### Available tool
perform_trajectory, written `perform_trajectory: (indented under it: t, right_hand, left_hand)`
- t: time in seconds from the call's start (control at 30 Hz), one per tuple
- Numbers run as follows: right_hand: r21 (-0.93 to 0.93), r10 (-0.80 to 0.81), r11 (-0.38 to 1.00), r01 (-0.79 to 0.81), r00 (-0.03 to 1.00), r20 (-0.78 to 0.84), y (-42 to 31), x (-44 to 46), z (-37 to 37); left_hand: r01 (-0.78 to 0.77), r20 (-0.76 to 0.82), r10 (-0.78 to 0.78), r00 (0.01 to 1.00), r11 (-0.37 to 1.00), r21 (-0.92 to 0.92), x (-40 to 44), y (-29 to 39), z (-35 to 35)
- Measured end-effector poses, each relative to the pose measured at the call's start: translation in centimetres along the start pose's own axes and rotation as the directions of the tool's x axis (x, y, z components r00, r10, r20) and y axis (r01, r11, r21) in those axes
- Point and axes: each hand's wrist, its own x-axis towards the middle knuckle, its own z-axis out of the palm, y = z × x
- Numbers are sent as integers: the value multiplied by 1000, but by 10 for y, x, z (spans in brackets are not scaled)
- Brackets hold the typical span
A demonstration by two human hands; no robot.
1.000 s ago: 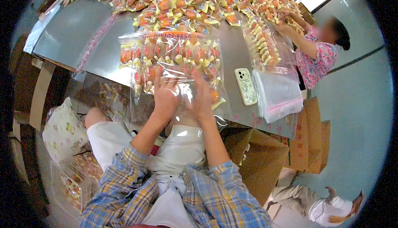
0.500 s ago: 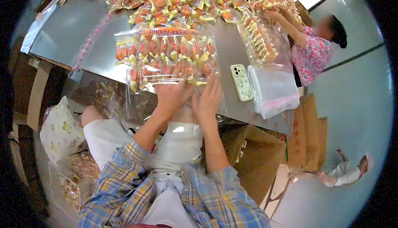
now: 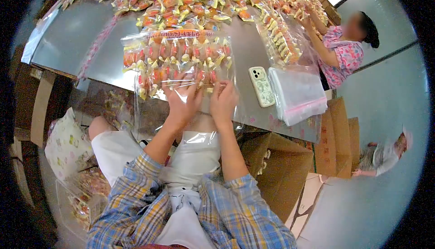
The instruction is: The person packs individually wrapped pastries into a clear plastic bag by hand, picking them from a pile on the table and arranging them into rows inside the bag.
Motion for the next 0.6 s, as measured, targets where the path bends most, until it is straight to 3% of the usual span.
perform_trajectory:
  t: [0.07, 0.17, 0.27, 0.37, 0.47, 0.5, 0.6]
  right_hand:
    - [136, -3, 990, 25, 987, -160, 3, 5, 16]
    - [280, 207, 939, -197, 978, -7, -14, 6, 3]
    - [188, 120, 975, -119, 993, 7, -11, 4, -2]
    - [-12, 17, 1000, -18, 995, -93, -31, -5, -8]
    - [57, 72, 996, -74, 996, 46, -41, -5, -18]
    - [79, 20, 997, -21, 1000, 5, -46, -9, -21]
    - [-143, -170, 977, 156, 981, -96, -32, -13, -16]
  left_hand:
    - [15, 31, -14, 999, 1000, -6, 2, -1, -1]
    - [-6, 11, 6, 1000, 1000, 1, 1, -8, 2]
    - [5, -8, -5, 1000, 1000, -18, 0, -7, 1]
    - [32, -17, -33, 999, 999, -30, 2, -6, 0]
    - [45, -29, -46, 999, 999, -31, 1, -9, 2]
    - [50, -38, -51, 998, 998, -25, 2, -10, 3]
    - [75, -34, -74, 997, 996, 38, 8, -4, -5]
